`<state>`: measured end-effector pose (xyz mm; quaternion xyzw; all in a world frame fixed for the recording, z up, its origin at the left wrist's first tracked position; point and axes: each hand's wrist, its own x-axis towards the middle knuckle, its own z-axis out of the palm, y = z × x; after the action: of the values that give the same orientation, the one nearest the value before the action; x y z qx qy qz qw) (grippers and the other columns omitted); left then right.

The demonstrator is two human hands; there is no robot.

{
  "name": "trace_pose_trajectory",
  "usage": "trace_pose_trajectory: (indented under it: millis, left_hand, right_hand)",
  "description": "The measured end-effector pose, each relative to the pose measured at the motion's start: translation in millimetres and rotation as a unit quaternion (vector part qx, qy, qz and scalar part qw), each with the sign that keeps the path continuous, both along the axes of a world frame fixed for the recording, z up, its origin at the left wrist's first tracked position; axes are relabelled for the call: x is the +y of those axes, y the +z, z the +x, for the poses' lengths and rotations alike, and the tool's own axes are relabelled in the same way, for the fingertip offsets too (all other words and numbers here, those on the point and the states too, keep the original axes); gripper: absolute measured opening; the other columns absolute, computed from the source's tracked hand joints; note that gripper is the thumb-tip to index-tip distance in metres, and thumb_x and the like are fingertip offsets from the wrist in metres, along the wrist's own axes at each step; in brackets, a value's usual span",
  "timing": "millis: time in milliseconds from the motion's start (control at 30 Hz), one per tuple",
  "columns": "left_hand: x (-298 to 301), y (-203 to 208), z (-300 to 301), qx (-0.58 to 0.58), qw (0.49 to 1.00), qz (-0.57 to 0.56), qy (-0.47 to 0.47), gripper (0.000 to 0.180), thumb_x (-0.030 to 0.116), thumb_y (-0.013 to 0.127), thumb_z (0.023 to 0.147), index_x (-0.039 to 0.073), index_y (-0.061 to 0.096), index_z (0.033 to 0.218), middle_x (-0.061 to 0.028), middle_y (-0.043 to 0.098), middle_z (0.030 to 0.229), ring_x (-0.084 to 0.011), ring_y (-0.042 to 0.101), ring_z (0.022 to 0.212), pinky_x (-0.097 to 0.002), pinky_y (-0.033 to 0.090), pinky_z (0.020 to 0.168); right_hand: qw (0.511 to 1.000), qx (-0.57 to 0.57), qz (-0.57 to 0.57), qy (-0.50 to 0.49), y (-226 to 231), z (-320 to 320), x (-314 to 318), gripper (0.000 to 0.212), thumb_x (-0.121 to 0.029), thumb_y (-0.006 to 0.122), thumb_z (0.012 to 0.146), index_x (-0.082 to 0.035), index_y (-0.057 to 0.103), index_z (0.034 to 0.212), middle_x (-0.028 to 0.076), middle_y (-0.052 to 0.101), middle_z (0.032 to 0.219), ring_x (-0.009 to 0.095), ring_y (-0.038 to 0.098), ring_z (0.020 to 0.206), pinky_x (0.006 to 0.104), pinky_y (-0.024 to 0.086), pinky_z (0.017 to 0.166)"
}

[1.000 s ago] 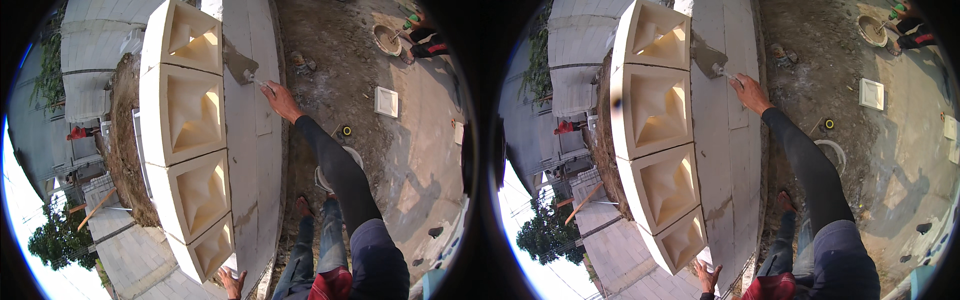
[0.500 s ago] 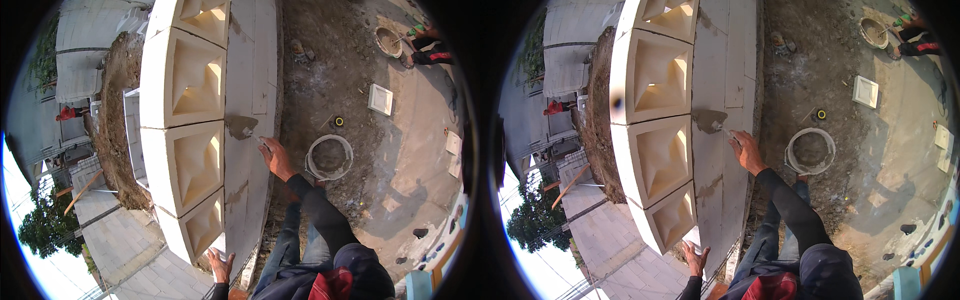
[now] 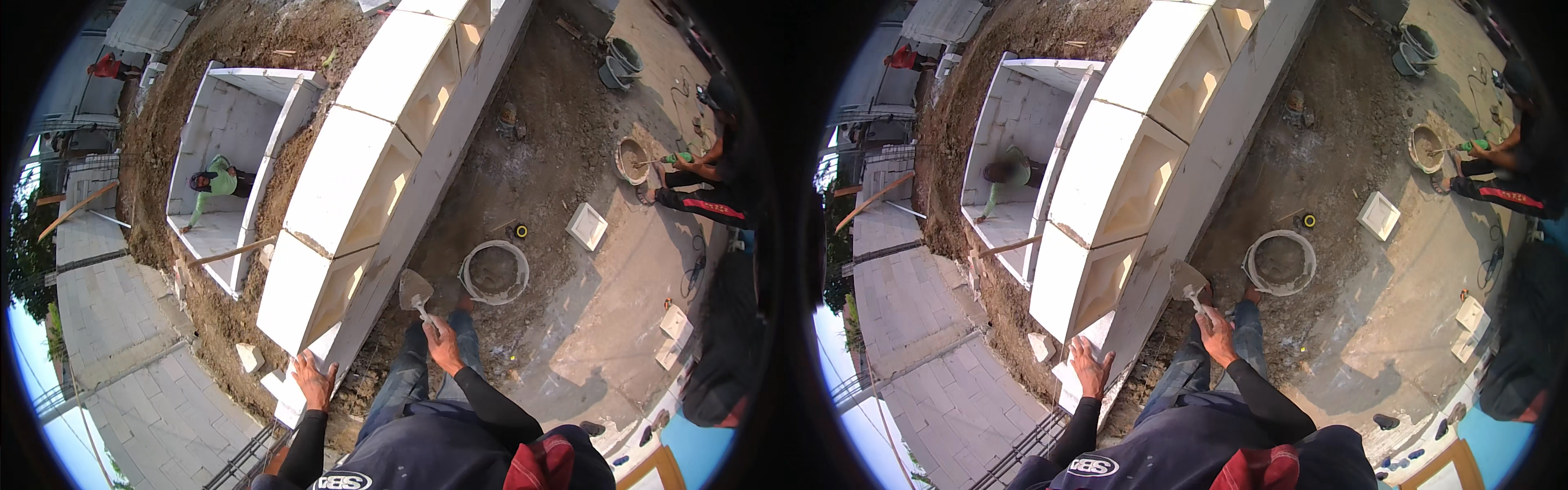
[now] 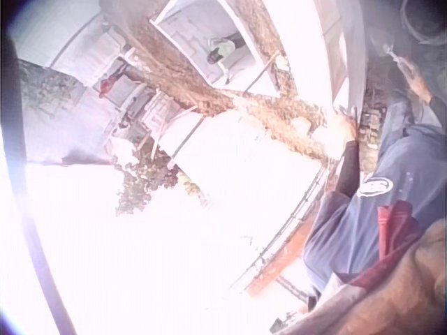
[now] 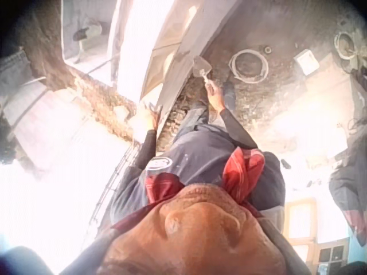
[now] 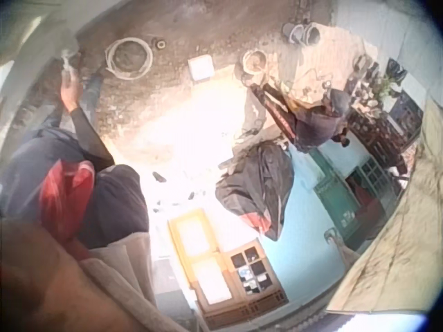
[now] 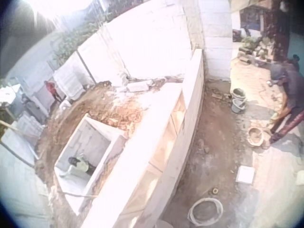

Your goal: The person applies mortar to a concrete wall using a trowel and places decorative concrete blocks along the top edge. They use a hammer and a level to position and secure the blocks and continue adding mortar between the blocks.

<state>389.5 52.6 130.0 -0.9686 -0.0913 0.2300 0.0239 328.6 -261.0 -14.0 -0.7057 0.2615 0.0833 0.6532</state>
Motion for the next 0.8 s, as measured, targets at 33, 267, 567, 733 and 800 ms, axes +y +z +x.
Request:
trace_pose_trajectory:
  millis: [33, 267, 567, 733, 800]
  left_hand:
    - [3.3, -4.9, -4.2, -0.012, 1.000, -0.003, -0.002, 0.098, 0.045, 0.082, 0.082, 0.002, 0.035, 0.157, -0.0243, 0.027, 0.166, -0.0486, 0.023, 0.152, -0.0672, 0.024, 0.118]
    - [12.6, -35.2, -8.1, -0.108, 0.994, -0.014, 0.003, 0.075, 0.041, 0.073, 0.092, 0.001, 0.045, 0.149, -0.0248, 0.037, 0.162, -0.0469, 0.039, 0.146, -0.0677, 0.030, 0.115]
    - [8.1, -61.0, -14.0, -0.165, 0.982, -0.081, 0.047, 0.074, 0.029, 0.075, 0.093, 0.003, 0.041, 0.154, -0.0217, 0.035, 0.164, -0.0443, 0.034, 0.149, -0.0584, 0.030, 0.119]
    - [-1.0, -52.9, -15.6, -0.130, 0.983, -0.097, 0.082, 0.073, 0.024, 0.073, 0.094, 0.004, 0.039, 0.155, -0.0198, 0.031, 0.166, -0.0428, 0.030, 0.152, -0.0574, 0.026, 0.122]
    - [-11.7, -37.4, -13.9, -0.109, 0.985, -0.094, 0.098, 0.073, 0.022, 0.073, 0.094, 0.004, 0.039, 0.156, -0.0187, 0.029, 0.167, -0.0421, 0.030, 0.152, -0.0583, 0.026, 0.122]
  right_hand:
    - [0.999, -0.030, -0.033, -0.028, 13.0, -7.8, -24.2, 0.040, -0.034, 0.057, 0.106, 0.001, 0.065, 0.122, 0.020, 0.067, 0.113, 0.040, 0.065, 0.101, 0.0467, 0.050, 0.086]
    - [0.974, 0.108, -0.198, -0.028, 36.4, -88.6, -181.0, 0.036, -0.034, 0.057, 0.105, 0.000, 0.063, 0.110, 0.018, 0.068, 0.084, 0.039, 0.068, 0.080, 0.0470, 0.051, 0.075]
    - [0.966, 0.078, -0.216, -0.122, 149.5, -31.0, -306.9, 0.035, -0.035, 0.058, 0.106, -0.002, 0.066, 0.112, 0.003, 0.062, 0.080, 0.009, 0.057, 0.056, 0.0282, 0.046, 0.049]
    - [0.969, -0.007, -0.237, -0.068, 284.0, 97.0, -341.7, 0.032, -0.034, 0.053, 0.108, -0.003, 0.064, 0.108, -0.001, 0.059, 0.083, 0.006, 0.054, 0.055, 0.0240, 0.045, 0.048]
    - [0.958, -0.041, -0.284, -0.031, 330.2, 149.1, -355.2, 0.030, -0.031, 0.057, 0.107, -0.002, 0.066, 0.107, -0.001, 0.057, 0.077, 0.006, 0.052, 0.056, 0.0252, 0.043, 0.050]
